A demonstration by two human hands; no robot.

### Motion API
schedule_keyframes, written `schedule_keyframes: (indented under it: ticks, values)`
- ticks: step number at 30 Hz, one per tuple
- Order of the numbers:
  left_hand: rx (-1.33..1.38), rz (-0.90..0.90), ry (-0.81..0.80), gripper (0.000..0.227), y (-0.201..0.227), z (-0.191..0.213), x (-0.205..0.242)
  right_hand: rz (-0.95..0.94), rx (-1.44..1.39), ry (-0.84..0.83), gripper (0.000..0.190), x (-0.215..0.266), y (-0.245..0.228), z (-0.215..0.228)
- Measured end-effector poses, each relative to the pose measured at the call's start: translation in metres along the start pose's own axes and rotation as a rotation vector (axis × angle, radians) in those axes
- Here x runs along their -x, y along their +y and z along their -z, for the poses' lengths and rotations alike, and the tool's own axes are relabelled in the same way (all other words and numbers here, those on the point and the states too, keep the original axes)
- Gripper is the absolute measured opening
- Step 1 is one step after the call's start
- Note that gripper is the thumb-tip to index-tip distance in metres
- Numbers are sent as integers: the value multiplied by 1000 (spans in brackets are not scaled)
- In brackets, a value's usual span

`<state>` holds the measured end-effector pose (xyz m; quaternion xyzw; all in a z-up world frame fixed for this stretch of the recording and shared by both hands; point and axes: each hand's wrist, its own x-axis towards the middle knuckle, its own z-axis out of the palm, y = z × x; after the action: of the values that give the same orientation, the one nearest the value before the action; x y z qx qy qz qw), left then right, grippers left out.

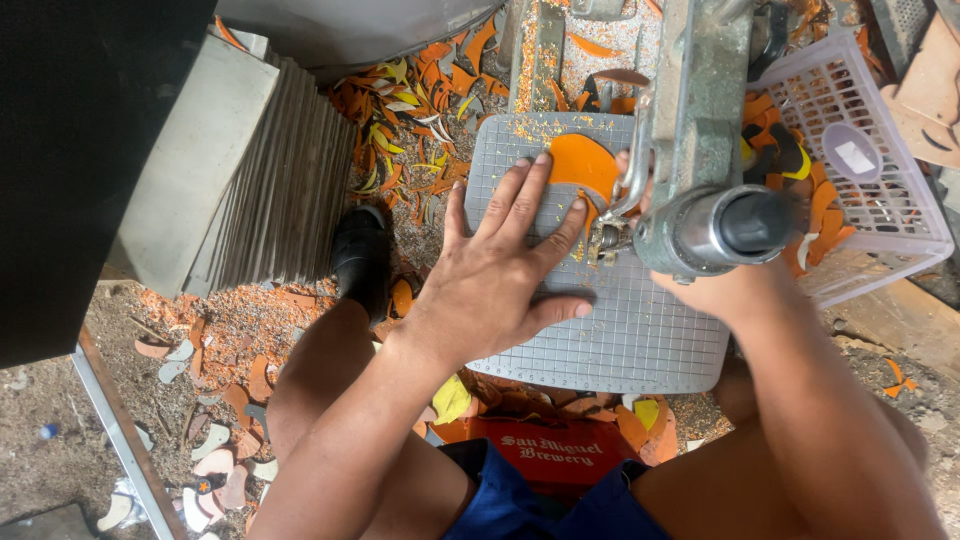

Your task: The person uses a band saw to cut multiple shoe insoles of various colors, including black, orange, and yellow. They guide each insole through the blade, trim the edges, and place the finished pieces into a white plastic basket. The process is repeated for several insoles throughout the clip.

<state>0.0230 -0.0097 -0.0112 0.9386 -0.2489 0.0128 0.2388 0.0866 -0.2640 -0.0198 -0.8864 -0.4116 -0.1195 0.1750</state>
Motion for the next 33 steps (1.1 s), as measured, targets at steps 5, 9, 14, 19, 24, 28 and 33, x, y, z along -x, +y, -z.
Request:
schedule_keyframes:
  ticks: [5,9,14,19,24,28,33]
  values:
    - [28,36,48,74,-2,4,-1,-850,-1680,126,27,-8,32,-16]
    - [-12,27,126,50,-11,3,-4,-780,-1396,273,34,-13,44,-19]
    - [-12,-58,201,49,-14,-2,-16,-694,-1504,305,33,-27,45,-15]
    - [50,-71,174,28,-19,0,-28,-218,-1519,184,33,-15,41,-26]
    - [95,-55,148,21,-29,5,-25,-733,-24,155,54,56,117,13]
    - [-75,-60,165,19,-46,5,-21,-944,65,88,45,138,202,14]
    - [5,65,242,21,-69,22,-9,-1116,46,-483,42,191,244,-27]
